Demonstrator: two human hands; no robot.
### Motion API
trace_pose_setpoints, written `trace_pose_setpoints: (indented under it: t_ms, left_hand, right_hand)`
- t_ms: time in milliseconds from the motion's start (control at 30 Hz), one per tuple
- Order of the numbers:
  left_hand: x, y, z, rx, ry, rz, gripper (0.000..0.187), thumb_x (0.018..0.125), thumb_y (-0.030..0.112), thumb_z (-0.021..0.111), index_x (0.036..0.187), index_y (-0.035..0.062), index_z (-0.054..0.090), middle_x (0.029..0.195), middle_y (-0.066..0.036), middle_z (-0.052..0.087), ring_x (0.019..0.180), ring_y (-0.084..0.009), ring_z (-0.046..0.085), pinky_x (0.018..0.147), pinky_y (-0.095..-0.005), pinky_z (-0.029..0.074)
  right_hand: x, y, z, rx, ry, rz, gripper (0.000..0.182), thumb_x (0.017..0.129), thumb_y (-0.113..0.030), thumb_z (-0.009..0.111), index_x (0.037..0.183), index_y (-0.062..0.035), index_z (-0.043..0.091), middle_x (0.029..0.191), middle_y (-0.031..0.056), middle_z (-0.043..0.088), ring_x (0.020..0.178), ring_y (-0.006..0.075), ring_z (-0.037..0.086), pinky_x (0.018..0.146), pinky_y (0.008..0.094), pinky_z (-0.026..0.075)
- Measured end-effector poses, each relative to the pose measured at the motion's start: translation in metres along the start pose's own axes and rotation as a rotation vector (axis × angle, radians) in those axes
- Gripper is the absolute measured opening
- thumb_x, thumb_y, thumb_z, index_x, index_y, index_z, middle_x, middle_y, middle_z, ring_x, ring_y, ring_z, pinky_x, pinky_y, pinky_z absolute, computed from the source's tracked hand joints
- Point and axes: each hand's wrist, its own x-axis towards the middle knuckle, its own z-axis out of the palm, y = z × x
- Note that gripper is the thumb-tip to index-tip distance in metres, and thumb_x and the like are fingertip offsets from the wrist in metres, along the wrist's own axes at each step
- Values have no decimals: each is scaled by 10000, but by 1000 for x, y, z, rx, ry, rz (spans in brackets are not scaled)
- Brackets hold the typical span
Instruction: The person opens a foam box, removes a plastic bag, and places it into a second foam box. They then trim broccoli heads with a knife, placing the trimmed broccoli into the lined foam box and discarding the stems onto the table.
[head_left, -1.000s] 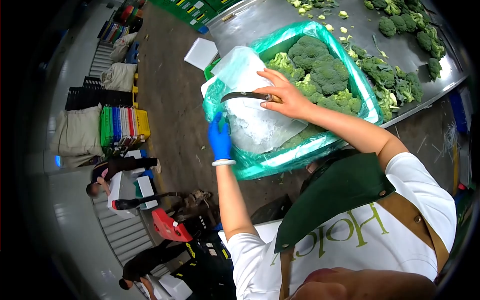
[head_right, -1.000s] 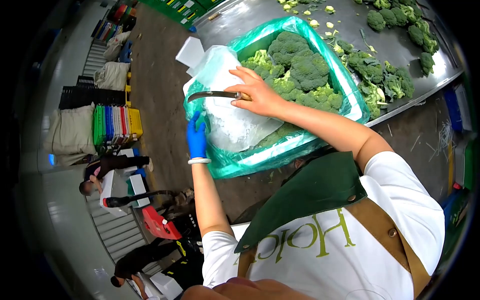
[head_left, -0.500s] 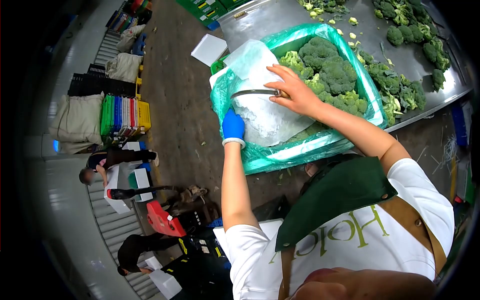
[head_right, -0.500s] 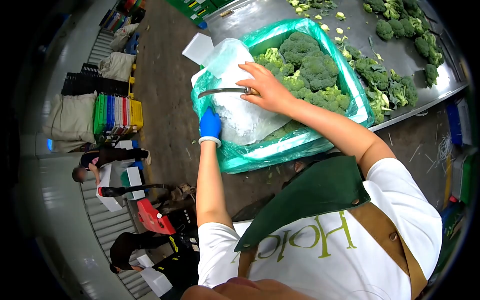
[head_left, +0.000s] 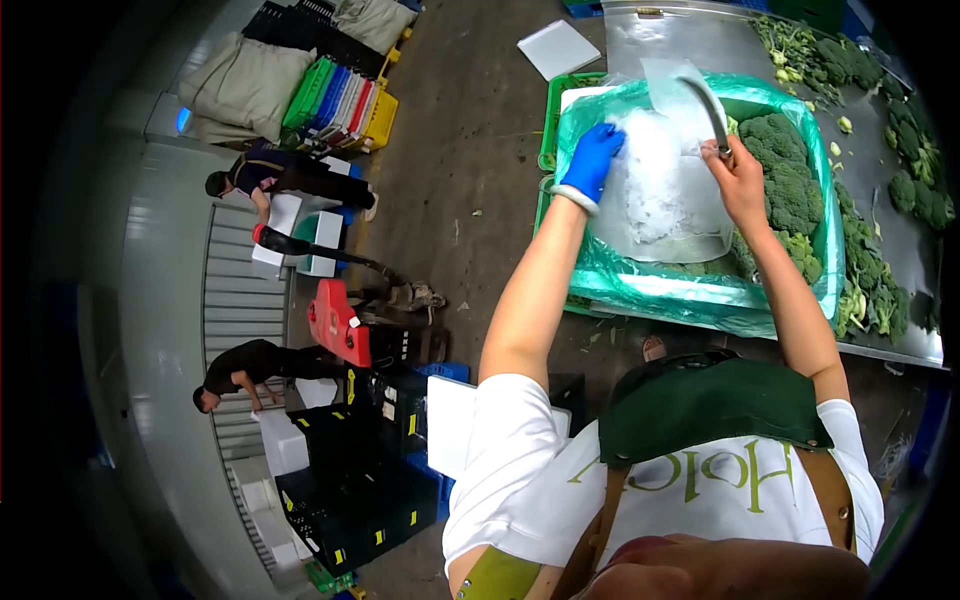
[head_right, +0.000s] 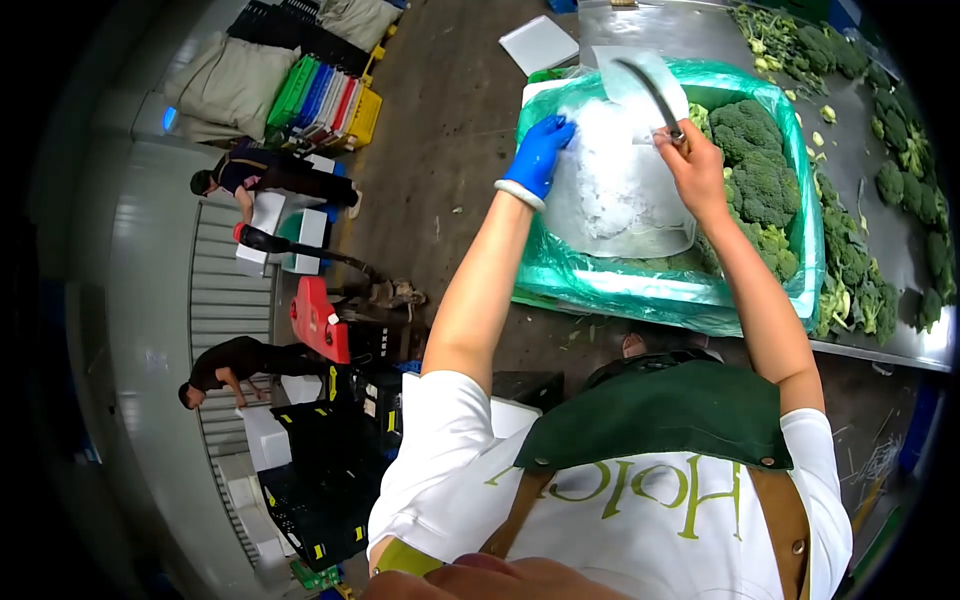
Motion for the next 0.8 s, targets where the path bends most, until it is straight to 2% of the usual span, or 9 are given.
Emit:
trace_pose_setpoints:
  t_ms: [67,200,267,400,533,567,667,700,800]
  left_hand:
    - [-6,30,24,27,-127,56,154,919,171,625,979,31,653,862,14,587,794,-104,510,743,-259,422]
    - [12,22,53,425,-12,358,162,888,137,660,977,27,583,775,-16,554,714,-104,498,646,-289,438]
    - [-11,35,73,552,-32,356,254,868,119,687,1043,9,540,758,-44,546,690,-132,511,633,-313,451]
    - [-31,31,105,739,-311,406,425,870,152,712,1212,22,494,909,-150,633,784,-244,617,711,-374,493]
    - [-21,48,116,781,-461,283,400,867,144,706,1208,41,523,788,-105,594,679,-199,566,653,-349,475]
    - [-19,57,118,818,-510,212,391,864,140,705,1200,43,531,766,-95,584,659,-191,553,643,-343,470]
    - [-18,60,122,867,-522,201,385,840,115,702,1187,41,550,731,-73,548,631,-163,507,625,-320,451]
    - [-22,65,124,905,-555,196,382,816,105,697,1167,32,564,772,-102,594,665,-220,574,645,-356,471]
    - [-31,39,124,968,-395,530,391,803,111,698,1170,36,584,887,-147,656,786,-313,645,703,-406,500]
  right_hand:
    - [-1,14,4,134,88,-50,135,911,-133,685,946,-11,641,671,-15,560,617,24,450,560,224,379]
    - [-17,-15,5,244,226,-55,148,890,-136,707,929,-4,653,665,-11,563,617,36,462,560,233,388]
    - [-20,-9,6,190,205,-86,151,877,-145,717,899,-8,655,662,-14,557,621,41,470,559,236,391]
    - [-35,21,6,290,234,147,160,866,-148,721,874,-7,647,656,-25,548,617,39,470,548,240,389]
    - [-33,20,-2,426,289,186,133,861,-121,725,874,-9,653,652,-44,546,612,33,464,548,232,386]
    - [-34,16,-7,366,246,258,104,844,-90,722,879,-12,664,719,0,592,680,72,526,589,259,423]
    - [-31,19,-10,238,295,-2,100,812,-60,719,885,-10,671,854,63,623,861,167,581,701,313,458]
    - [-28,17,-19,108,246,-84,111,782,-41,715,874,-4,665,977,103,598,1033,255,548,831,352,453]
    - [-22,12,-29,23,238,-62,111,778,-40,717,851,6,646,991,101,572,1050,264,529,880,353,433]
